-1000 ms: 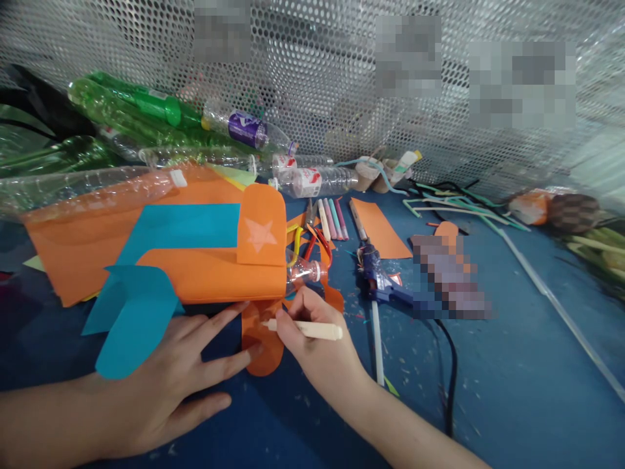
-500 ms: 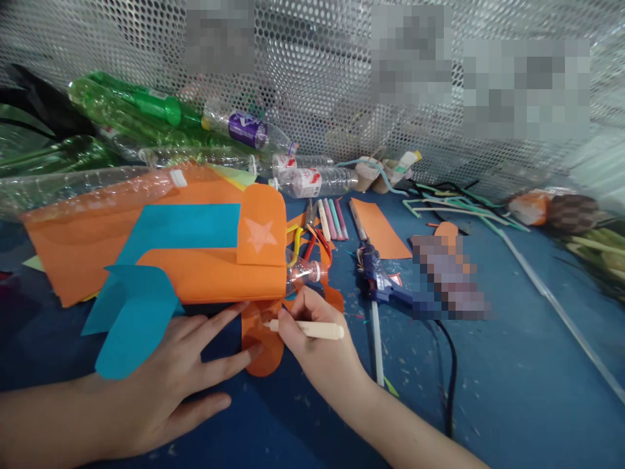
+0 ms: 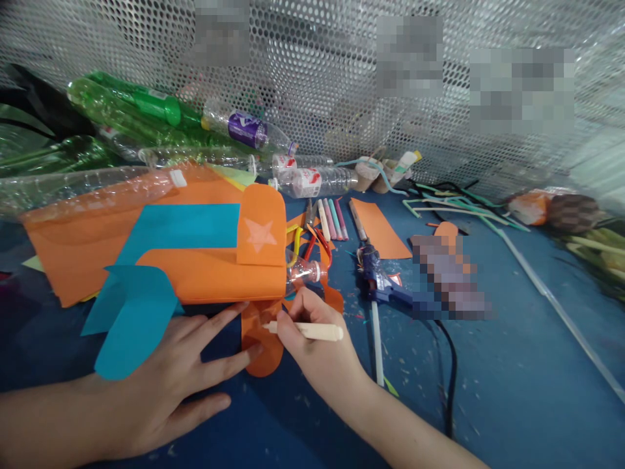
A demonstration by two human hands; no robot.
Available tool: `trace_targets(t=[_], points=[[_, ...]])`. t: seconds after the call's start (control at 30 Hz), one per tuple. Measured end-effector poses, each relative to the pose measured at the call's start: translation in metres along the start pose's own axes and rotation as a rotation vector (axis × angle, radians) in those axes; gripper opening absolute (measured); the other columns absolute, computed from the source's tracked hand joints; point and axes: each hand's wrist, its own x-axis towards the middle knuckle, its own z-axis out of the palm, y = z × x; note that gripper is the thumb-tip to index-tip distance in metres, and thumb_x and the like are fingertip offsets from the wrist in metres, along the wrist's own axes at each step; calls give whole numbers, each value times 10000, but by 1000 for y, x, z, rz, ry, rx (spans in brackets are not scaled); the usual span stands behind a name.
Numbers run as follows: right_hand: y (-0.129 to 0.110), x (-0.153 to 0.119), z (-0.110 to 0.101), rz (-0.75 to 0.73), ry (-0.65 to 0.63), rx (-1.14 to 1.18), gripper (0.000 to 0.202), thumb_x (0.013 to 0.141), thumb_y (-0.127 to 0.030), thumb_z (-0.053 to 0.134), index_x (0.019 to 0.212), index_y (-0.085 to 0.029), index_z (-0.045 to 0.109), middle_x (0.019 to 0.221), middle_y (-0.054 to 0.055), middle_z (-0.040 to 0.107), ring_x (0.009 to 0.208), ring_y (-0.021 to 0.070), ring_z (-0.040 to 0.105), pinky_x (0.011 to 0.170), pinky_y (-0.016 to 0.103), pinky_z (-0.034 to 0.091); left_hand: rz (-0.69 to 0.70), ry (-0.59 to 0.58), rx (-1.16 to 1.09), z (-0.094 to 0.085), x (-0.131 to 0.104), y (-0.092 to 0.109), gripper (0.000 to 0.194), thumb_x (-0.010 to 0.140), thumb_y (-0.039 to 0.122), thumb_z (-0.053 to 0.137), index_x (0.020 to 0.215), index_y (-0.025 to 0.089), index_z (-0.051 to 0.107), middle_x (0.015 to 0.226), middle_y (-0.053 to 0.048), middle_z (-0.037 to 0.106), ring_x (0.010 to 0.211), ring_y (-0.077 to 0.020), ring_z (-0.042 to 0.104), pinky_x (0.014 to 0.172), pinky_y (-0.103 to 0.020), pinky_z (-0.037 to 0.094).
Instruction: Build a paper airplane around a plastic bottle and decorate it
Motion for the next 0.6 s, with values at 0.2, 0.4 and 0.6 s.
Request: trace_targets(t=[0.2, 0.4, 0.6], points=[[0, 0, 0, 2, 1, 13, 270, 825, -287, 527, 618, -229, 362, 484, -78, 394, 450, 90, 315, 440, 231, 247, -14, 22, -12, 2, 1, 2, 414, 869, 370, 533, 1282, 366, 503, 1437, -124, 282, 1002, -337, 481, 800, -586, 437], [1, 1, 1, 2, -1, 2, 266, 827, -281, 526, 622, -229, 365, 485, -77, 398, 453, 93, 321, 443, 233, 247, -16, 20, -24, 4, 0, 2, 411, 869, 364, 533, 1279, 362, 508, 1434, -124, 281, 1003, -336, 476, 801, -587, 434], [-6, 0, -4, -34, 94, 72, 285, 828, -296, 518, 603, -231, 354, 461, -72, 400, 431, 93, 322, 428, 233, 249, -4, 15, -4, -1, 0, 1, 396, 884, 401, 507, 1278, 362, 516, 1433, -124, 311, 988, -327, 504, 809, -558, 440]])
